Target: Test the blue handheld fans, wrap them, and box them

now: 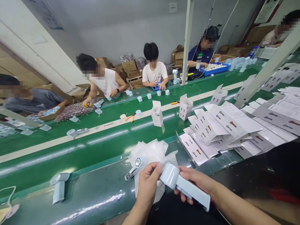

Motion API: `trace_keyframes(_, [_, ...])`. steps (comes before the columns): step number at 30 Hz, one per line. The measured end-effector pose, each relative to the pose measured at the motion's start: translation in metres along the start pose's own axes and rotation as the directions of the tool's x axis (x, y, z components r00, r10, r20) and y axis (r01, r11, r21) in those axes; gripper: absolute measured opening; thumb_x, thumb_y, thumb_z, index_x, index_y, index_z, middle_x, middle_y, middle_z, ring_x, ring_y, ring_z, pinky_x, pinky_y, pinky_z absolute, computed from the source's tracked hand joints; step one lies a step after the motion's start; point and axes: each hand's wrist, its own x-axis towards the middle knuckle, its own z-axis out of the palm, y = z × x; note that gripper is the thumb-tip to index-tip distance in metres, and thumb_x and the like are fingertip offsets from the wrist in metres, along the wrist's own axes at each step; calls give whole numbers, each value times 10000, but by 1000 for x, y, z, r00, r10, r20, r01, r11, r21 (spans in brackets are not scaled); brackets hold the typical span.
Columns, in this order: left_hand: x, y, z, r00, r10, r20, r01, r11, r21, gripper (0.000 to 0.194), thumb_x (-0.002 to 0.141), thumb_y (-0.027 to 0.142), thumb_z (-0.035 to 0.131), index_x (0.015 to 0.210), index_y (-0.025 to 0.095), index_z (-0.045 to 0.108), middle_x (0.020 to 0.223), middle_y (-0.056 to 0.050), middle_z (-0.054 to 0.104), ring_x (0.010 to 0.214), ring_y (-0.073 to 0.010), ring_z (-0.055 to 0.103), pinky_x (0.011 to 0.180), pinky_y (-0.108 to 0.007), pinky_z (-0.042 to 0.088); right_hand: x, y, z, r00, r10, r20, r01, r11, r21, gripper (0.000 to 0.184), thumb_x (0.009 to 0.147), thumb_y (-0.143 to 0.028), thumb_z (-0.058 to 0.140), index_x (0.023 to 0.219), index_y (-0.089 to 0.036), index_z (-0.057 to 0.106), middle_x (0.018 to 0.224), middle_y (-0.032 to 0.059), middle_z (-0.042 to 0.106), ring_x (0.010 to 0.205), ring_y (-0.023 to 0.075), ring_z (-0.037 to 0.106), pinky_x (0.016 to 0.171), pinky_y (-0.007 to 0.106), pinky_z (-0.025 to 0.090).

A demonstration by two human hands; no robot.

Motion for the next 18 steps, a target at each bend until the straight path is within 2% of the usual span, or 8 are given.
trace_keyframes(3, [-8, 9, -3, 952, 306, 6, -296, 914, 278, 166, 813, 318, 601, 796, 186, 700, 706, -28, 670, 645, -152, 583, 615, -250, 464, -4, -2, 4, 995, -51, -89, 48, 998, -41, 466, 815, -406, 586, 1173, -145, 441, 772, 86, 682, 527, 179, 662, 394, 215, 481])
trace_keyframes(6, [-12, 9, -7, 807, 575, 136, -568, 694, 443, 123, 844, 249, 571, 868, 200, 681, 725, -34, 676, 660, -159, 607, 638, -257, 477, -9, -5, 8, 984, -82, -157, 69, 994, -86, 477, 801, -417, 613, 1160, -153, 443, 744, 67, 677, 531, 183, 662, 399, 225, 486])
trace_keyframes(7, [-12, 8, -8, 774, 611, 165, -605, 638, 476, 115, 849, 229, 566, 891, 200, 669, 729, -35, 678, 660, -157, 614, 639, -255, 481, -10, -6, 11, 980, -94, -177, 76, 991, -108, 482, 796, -424, 624, 1159, -161, 446, 768, 67, 678, 540, 179, 663, 406, 225, 490])
trace_keyframes(11, [-3, 6, -7, 730, 648, 219, -632, 516, 579, 114, 882, 187, 516, 878, 200, 628, 702, -32, 656, 637, -148, 606, 627, -256, 484, -11, -11, 22, 970, -119, -210, 77, 977, -199, 478, 784, -444, 656, 1158, -218, 463, 1069, 93, 638, 572, 134, 660, 429, 221, 507])
trace_keyframes(13, [1, 7, -8, 637, 705, 312, -722, 404, 561, 129, 881, 145, 499, 900, 188, 618, 703, -37, 644, 645, -153, 593, 625, -268, 487, -10, -14, 26, 966, -115, -233, 72, 979, -189, 530, 779, -453, 660, 1206, -235, 435, 1092, 94, 630, 555, 132, 655, 413, 228, 503])
trace_keyframes(15, [2, 7, -12, 509, 742, 436, -818, 258, 515, 176, 857, 91, 508, 981, 167, 607, 730, -51, 642, 660, -160, 578, 627, -283, 491, -9, -15, 26, 952, -117, -282, 80, 987, -137, 628, 769, -450, 668, 1280, -231, 376, 953, 77, 669, 526, 151, 653, 396, 237, 494])
trace_keyframes(16, [1, 6, -14, 467, 736, 490, -843, 204, 498, 219, 845, 69, 514, 1029, 156, 596, 753, -61, 644, 669, -164, 574, 631, -290, 494, -8, -15, 25, 945, -120, -306, 89, 990, -111, 666, 763, -441, 674, 1305, -223, 353, 874, 63, 679, 521, 163, 654, 396, 241, 493])
trace_keyframes(18, [-3, 2, -18, 442, 708, 552, -857, 152, 492, 282, 836, 48, 513, 1094, 143, 572, 788, -76, 649, 689, -172, 577, 644, -300, 503, -6, -12, 23, 931, -124, -345, 104, 992, -76, 682, 756, -418, 687, 1311, -210, 350, 778, 42, 681, 519, 173, 656, 405, 245, 494])
